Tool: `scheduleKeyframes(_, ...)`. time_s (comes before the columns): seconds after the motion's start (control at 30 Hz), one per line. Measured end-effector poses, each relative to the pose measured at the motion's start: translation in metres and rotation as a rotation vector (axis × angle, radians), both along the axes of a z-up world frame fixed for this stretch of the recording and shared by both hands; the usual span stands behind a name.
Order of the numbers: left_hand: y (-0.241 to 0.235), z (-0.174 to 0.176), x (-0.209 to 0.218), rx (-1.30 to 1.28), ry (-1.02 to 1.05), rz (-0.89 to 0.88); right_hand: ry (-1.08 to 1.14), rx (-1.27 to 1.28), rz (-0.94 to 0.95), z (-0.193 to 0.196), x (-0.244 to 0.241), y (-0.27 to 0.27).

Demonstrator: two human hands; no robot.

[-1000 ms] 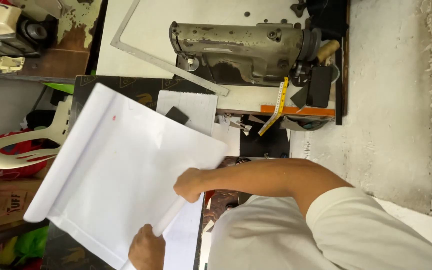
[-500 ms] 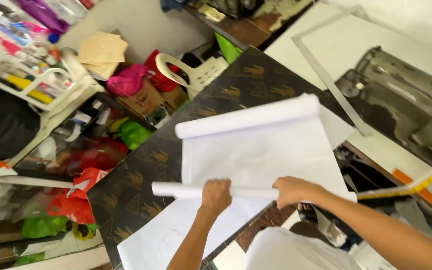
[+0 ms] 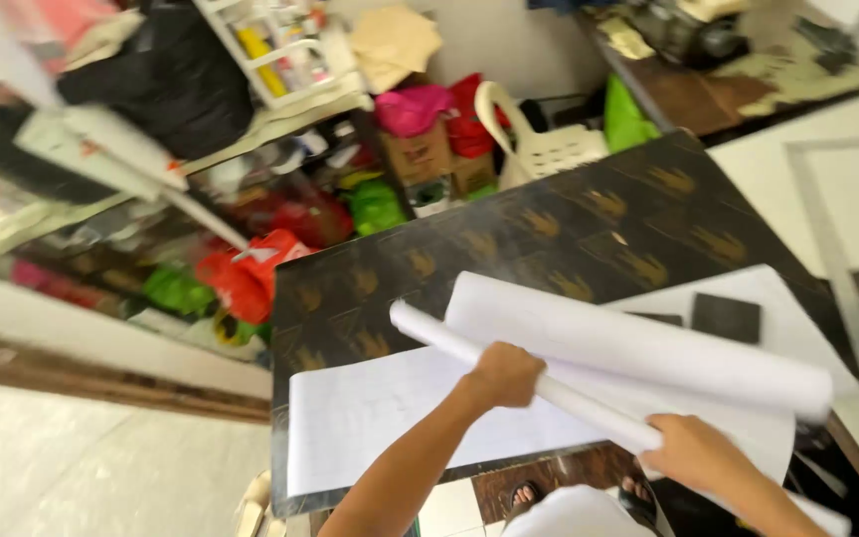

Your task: Cutting strips of white fabric with scissors along marked lines, rolling the strips, and managing fabric weights on a cutting table.

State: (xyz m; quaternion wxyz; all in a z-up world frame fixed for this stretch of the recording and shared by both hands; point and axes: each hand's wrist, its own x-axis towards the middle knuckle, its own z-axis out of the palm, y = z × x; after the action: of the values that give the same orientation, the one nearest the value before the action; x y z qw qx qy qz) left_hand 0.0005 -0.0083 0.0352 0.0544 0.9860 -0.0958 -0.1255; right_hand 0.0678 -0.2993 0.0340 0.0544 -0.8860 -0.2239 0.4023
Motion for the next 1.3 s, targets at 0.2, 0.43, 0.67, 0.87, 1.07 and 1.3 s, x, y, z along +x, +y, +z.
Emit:
scheduleKeyframes(0.2, -0.006, 0.012, 0.004, 0.060, 0.072, 0.025, -0.078, -0.184, 0.033, 0.022, 0.012, 0.001)
scheduleKeyframes(0.43, 0.008, 0.010, 0.002, -0.043, -0.128, 0.091, 0.025, -0.100, 0.018, 0.062, 0.012, 0.013)
scheduleKeyframes(0.67, 0.022, 0.000, -0.014, -0.070, -0.295, 0.079, 0.248, -0.116, -0.091, 0.094, 0.007, 0.023)
scheduleKeyframes(0.87, 0.031, -0.018, -0.013, 0.110, -0.176, -0.027, 0.232, 0.084, -0.028, 0.053, 0.013, 0.002)
scheduleKeyframes(1.07, 0.046, -0.040, -0.009, 0.166, -0.138, -0.074, 0.011, -0.045, -0.041, 0.120, -0.001, 0.027)
scheduleKeyframes(1.3, 0.062, -0.025, -0.003, 0.049, 0.060, 0.045, -0.182, 0.108, 0.094, 0.050, 0.030, 0.005)
